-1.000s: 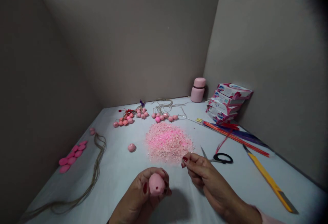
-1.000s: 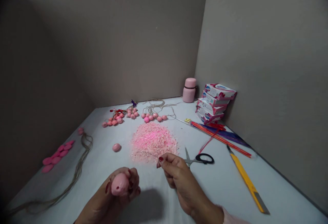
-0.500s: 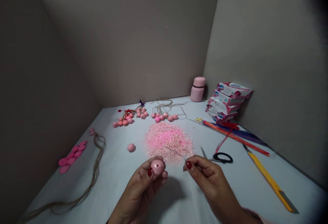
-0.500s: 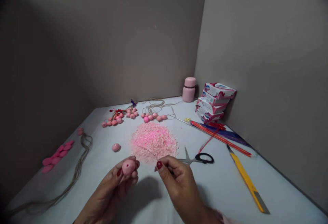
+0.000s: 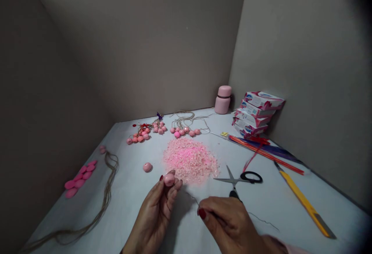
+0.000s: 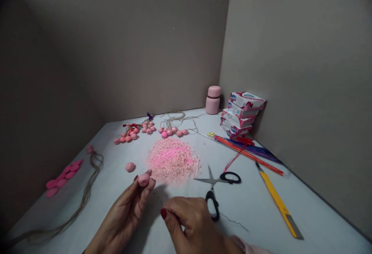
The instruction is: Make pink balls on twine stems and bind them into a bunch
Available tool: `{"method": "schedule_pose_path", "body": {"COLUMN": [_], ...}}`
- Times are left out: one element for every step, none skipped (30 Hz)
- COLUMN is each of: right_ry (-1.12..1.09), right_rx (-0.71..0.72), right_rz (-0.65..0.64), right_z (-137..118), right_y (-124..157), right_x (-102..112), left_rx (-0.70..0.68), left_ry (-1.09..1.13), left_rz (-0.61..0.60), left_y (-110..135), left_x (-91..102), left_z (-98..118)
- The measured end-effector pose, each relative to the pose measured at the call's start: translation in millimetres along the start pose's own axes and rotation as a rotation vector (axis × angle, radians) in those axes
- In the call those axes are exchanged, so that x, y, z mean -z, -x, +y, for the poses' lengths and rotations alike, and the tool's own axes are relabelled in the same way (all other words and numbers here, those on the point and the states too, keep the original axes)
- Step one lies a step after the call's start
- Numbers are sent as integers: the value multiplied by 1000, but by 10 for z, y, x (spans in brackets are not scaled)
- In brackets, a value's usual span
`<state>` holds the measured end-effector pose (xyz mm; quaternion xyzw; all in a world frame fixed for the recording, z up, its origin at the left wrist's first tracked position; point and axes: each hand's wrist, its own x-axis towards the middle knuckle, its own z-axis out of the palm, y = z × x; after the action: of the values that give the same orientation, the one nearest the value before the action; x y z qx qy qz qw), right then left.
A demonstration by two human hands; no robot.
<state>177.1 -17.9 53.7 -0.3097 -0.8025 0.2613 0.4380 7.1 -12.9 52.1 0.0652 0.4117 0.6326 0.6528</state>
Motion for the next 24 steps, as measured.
{"method": "schedule_pose_path", "body": {"right_ry": [11,18,23,26,27,30,33,37,38,37,35,31,25,14,-5,-37,-85,-150,-239,-346,-464,-585,-700,-802], "right_rx": [4,7,5,3,2,2,2,-1,-1,-4,-12,-18,-29,-45,-72,-111,-160,-224,-294,-364,-432,-495,-562,-633], "right_rz": [-6,-12,-20,-27,-31,-36,-37,-37,-36,-32,-34,-38,-45,-58,-74,-92,-109,-126,-140,-152,-163,-169,-165,-149], "right_z": [5,12,19,26,33,40,46,51,56,60,63,66,68,69,70,71,71,72,72,73,73,74,75,78], "right_y": [2,3,4,3,3,4,5,8,11,15,19,23,24,24,22,17,10,1,-10,-22,-34,-45,-56,-64], "right_x": [-8,-16,-24,-32,-39,-46,-51,-56,-59,-61,-62,-61,-60,-59,-59,-61,-66,-73,-84,-95,-107,-116,-122,-124], "left_rx": [10,23,39,53,66,75,79,81,80,80,77,69,62,53,41,28,16,9,-1,-12,-26,-50,-86,-130], "left_ry": [28,54,77,97,114,127,137,141,141,136,125,109,87,56,22,-11,-42,-77,-117,-162,-211,-264,-310,-349], "left_rz": [4,1,-8,-25,-43,-59,-73,-85,-91,-90,-81,-67,-55,-51,-65,-97,-143,-201,-262,-319,-371,-406,-419,-407], "left_y": [-14,-25,-32,-37,-39,-39,-39,-38,-37,-36,-32,-27,-20,-11,-1,8,14,17,16,11,3,-6,-14,-19], "left_x": [8,17,28,38,48,56,63,68,71,73,74,72,69,65,60,57,55,56,60,68,77,86,94,98], "left_z": [0,-1,-1,-2,-3,-3,-4,-4,-3,-2,-2,-2,-6,-12,-25,-43,-66,-94,-124,-151,-174,-188,-193,-189]}}
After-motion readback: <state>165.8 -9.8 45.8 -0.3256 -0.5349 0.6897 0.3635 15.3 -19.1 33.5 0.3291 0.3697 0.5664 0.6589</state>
